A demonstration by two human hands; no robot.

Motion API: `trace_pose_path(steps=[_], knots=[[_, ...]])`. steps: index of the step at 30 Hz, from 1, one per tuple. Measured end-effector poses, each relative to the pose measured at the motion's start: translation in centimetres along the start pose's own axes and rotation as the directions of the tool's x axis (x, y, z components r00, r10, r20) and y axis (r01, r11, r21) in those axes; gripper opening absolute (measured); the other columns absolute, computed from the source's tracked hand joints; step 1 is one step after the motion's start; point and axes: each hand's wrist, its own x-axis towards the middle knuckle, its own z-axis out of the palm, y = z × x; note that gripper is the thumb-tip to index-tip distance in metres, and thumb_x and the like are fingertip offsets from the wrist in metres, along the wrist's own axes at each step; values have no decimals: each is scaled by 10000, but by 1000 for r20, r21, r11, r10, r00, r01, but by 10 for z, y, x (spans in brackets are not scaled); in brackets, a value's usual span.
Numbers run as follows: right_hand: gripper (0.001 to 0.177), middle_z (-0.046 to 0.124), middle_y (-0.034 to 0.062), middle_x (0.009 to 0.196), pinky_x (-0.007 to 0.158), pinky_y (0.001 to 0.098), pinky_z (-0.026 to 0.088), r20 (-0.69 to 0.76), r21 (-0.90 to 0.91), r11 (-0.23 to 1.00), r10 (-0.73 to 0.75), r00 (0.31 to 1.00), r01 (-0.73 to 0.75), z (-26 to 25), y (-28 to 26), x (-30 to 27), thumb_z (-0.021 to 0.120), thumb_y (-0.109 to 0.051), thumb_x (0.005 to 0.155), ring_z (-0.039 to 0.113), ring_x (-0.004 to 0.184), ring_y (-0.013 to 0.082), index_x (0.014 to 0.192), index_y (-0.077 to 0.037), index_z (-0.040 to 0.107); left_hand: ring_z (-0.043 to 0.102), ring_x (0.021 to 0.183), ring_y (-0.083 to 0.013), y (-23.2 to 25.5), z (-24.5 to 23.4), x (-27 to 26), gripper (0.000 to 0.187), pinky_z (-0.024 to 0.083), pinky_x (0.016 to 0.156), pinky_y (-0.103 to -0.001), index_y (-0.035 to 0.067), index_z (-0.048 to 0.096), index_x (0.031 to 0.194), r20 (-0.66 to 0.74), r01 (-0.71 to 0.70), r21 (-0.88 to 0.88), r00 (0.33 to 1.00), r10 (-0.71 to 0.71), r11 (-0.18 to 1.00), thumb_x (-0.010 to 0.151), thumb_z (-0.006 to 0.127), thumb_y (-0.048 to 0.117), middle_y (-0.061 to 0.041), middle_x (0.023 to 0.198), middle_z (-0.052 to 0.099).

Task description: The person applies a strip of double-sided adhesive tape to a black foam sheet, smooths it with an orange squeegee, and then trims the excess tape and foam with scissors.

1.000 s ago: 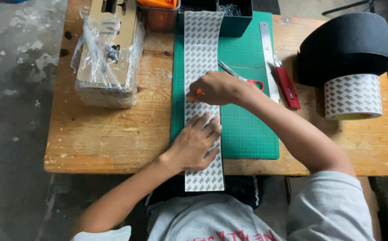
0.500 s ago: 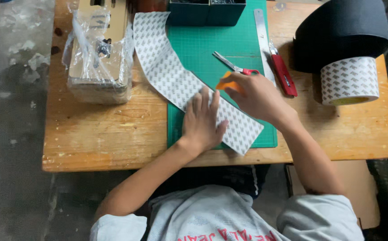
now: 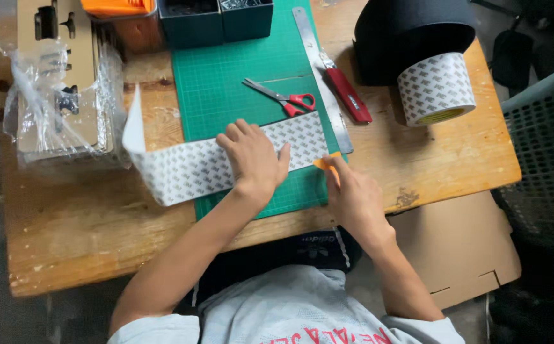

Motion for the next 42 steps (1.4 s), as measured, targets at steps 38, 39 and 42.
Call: trace_pose_path(steps=[38, 39, 42], knots=[[266, 710, 260, 937, 847, 617, 532, 89, -19, 994, -105, 990, 107, -29, -33, 58, 543, -321, 983, 675, 970, 498, 1205, -280, 684, 471, 1312, -430, 1, 8, -88, 590, 343, 1106, -578, -58, 526, 1351, -510, -591, -307, 764, 396, 746, 858, 513, 266, -261, 1338, 517], [286, 716, 261, 939, 849, 618, 529, 152, -60, 992, -103, 983, 114, -36, -40, 38, 522, -313, 983, 683, 967, 489, 1225, -274, 669, 504, 1258, -408, 4, 10, -95, 591, 399, 1067, -534, -54, 520, 1346, -529, -597, -312, 756, 387, 740, 819, 485, 212, -255, 1315, 516], [228, 722, 145, 862, 797, 566, 565, 223, -198, 973, -77, 972, 122, -6, -14, 9, 463, -354, 994, 718, 896, 407, 1147, -319, 628, 511, 1207, -386, 20, 11, -115, 654, 403, 1041, -507, -80, 559, 1277, -484, -569, -353, 790, 375, 743, 822, 549, 389, -243, 1234, 528]])
